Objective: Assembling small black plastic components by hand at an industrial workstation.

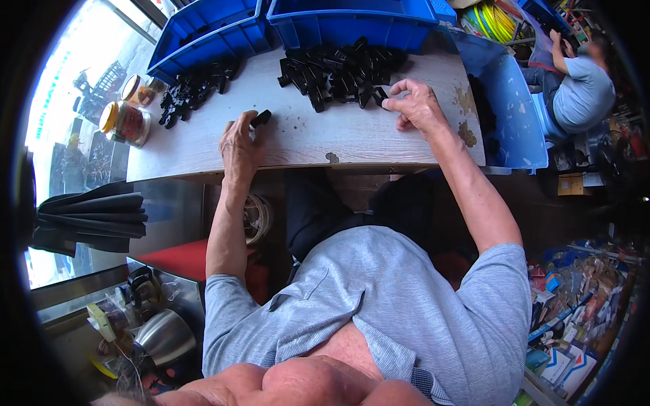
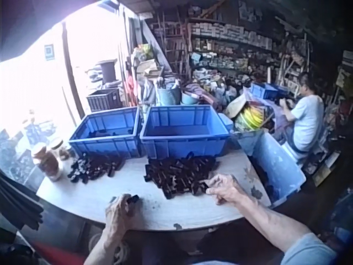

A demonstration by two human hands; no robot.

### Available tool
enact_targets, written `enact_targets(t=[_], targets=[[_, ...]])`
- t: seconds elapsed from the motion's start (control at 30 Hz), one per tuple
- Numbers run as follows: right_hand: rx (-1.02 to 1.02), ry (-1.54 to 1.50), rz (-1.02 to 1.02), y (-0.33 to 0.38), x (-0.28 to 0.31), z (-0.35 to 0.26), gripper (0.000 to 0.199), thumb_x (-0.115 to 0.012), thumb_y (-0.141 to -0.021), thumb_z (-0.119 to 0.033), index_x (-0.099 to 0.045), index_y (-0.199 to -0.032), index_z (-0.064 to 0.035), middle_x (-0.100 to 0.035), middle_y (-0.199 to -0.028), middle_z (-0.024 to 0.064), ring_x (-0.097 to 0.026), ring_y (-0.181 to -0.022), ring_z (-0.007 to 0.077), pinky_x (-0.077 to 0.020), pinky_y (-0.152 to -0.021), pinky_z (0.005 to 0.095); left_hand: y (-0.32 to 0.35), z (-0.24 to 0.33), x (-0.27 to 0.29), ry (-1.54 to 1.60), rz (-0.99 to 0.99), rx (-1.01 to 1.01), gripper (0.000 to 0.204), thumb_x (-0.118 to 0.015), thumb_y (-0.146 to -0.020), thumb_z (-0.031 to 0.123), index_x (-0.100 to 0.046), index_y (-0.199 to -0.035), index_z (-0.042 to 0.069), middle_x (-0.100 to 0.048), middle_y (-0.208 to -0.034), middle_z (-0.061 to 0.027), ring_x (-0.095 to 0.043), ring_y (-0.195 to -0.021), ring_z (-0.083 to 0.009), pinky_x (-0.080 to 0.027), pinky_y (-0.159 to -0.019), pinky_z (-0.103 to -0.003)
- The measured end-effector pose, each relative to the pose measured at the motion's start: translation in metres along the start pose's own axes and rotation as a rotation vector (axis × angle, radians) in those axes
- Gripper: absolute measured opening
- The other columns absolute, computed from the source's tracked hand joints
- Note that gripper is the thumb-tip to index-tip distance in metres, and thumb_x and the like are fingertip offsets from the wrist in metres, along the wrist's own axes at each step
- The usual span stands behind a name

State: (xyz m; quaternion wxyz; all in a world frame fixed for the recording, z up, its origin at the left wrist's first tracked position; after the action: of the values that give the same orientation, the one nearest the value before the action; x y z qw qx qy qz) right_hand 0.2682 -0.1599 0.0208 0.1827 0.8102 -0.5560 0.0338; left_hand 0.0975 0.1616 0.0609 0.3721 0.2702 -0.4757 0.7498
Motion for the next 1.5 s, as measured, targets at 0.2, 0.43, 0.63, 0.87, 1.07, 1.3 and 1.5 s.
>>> enact_targets(t=[0.2, 0.43, 0.63, 0.87, 1.07, 1.3, 1.5], targets=[[-0.034, 0.083, 0.039, 0.008, -0.005, 0.001, 0.041, -0.079, -0.08, -0.011, -0.06, -0.115, -0.0024, -0.057, -0.063, 0.0024, -0.052, -0.041, 0.0107, -0.0477, -0.04, 0.0279, 0.002, 0.04, -0.018, 0.238, 0.04, -0.121, 0.03, -0.071, -0.082, 0.001, -0.071, -0.112, 0.008, -0.073, -0.094, -0.0107, -0.069, -0.08, -0.0264, -0.055, -0.071, -0.035], [-0.097, 0.211, 0.013, 0.011, -0.013, 0.003, 0.035, -0.078, -0.082, -0.014, -0.061, -0.111, -0.0039, -0.056, -0.063, 0.0014, -0.049, -0.041, 0.0106, -0.0421, -0.037, 0.0288, 0.0, 0.107, -0.044, 0.549, 0.009, -0.164, 0.031, -0.07, -0.084, -0.003, -0.072, -0.114, 0.006, -0.074, -0.104, -0.0118, -0.071, -0.089, -0.0279, -0.058, -0.074, -0.034], [-0.063, 0.253, -0.168, 0.031, -0.033, 0.0, 0.026, -0.073, -0.083, -0.008, -0.066, -0.107, -0.0046, -0.054, -0.059, 0.0012, -0.049, -0.04, 0.0117, -0.039, -0.038, 0.0287, -0.005, 0.15, -0.063, 0.476, -0.065, -0.339, 0.032, -0.068, -0.081, -0.002, -0.073, -0.112, 0.007, -0.073, -0.109, -0.0118, -0.069, -0.096, -0.0318, -0.057, -0.083, -0.04], [-0.01, 0.214, -0.176, 0.028, -0.034, 0.005, 0.028, -0.065, -0.081, -0.002, -0.066, -0.109, -0.0037, -0.053, -0.055, 0.0009, -0.049, -0.039, 0.0113, -0.0377, -0.037, 0.0269, -0.002, 0.173, -0.088, 0.386, -0.213, -0.479, 0.036, -0.067, -0.085, 0.004, -0.072, -0.12, 0.011, -0.072, -0.11, -0.0093, -0.069, -0.097, -0.0282, -0.055, -0.087, -0.037], [0.012, 0.19, -0.178, 0.031, -0.035, 0.001, 0.028, -0.065, -0.08, 0.0, -0.066, -0.107, -0.0025, -0.055, -0.055, 0.0, -0.048, -0.038, 0.0104, -0.037, -0.037, 0.0262, -0.003, 0.169, -0.105, 0.408, -0.284, -0.564, 0.045, -0.069, -0.086, 0.008, -0.068, -0.13, 0.014, -0.071, -0.114, -0.0084, -0.068, -0.099, -0.0275, -0.055, -0.087, -0.036], [0.017, 0.209, -0.162, 0.029, -0.033, 0.004, 0.027, -0.064, -0.079, 0.002, -0.067, -0.105, -0.0032, -0.052, -0.055, -0.0031, -0.047, -0.039, 0.0077, -0.0379, -0.037, 0.0238, 0.011, 0.174, -0.099, 0.237, -0.257, -0.557, 0.048, -0.069, -0.082, 0.014, -0.064, -0.13, 0.013, -0.067, -0.118, -0.0037, -0.061, -0.102, -0.0271, -0.053, -0.086, -0.04], [0.036, 0.236, -0.176, 0.03, -0.036, 0.001, 0.025, -0.066, -0.08, 0.0, -0.066, -0.104, -0.0032, -0.052, -0.053, -0.0017, -0.047, -0.039, 0.009, -0.0375, -0.036, 0.0258, 0.017, 0.174, -0.091, 0.206, -0.249, -0.489, 0.046, -0.06, -0.089, 0.015, -0.06, -0.134, 0.01, -0.065, -0.122, -0.0047, -0.059, -0.105, -0.0273, -0.051, -0.086, -0.043]])
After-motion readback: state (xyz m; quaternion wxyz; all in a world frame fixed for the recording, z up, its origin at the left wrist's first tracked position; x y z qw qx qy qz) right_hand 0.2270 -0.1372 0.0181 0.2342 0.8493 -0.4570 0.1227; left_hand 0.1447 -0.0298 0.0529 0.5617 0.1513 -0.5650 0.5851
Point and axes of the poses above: each hand's wrist, its own y-axis away from the middle knuckle, its own x-axis out of the back of the hand, z = x × y, the point moved 10 cm from there along -y, towards the middle knuckle
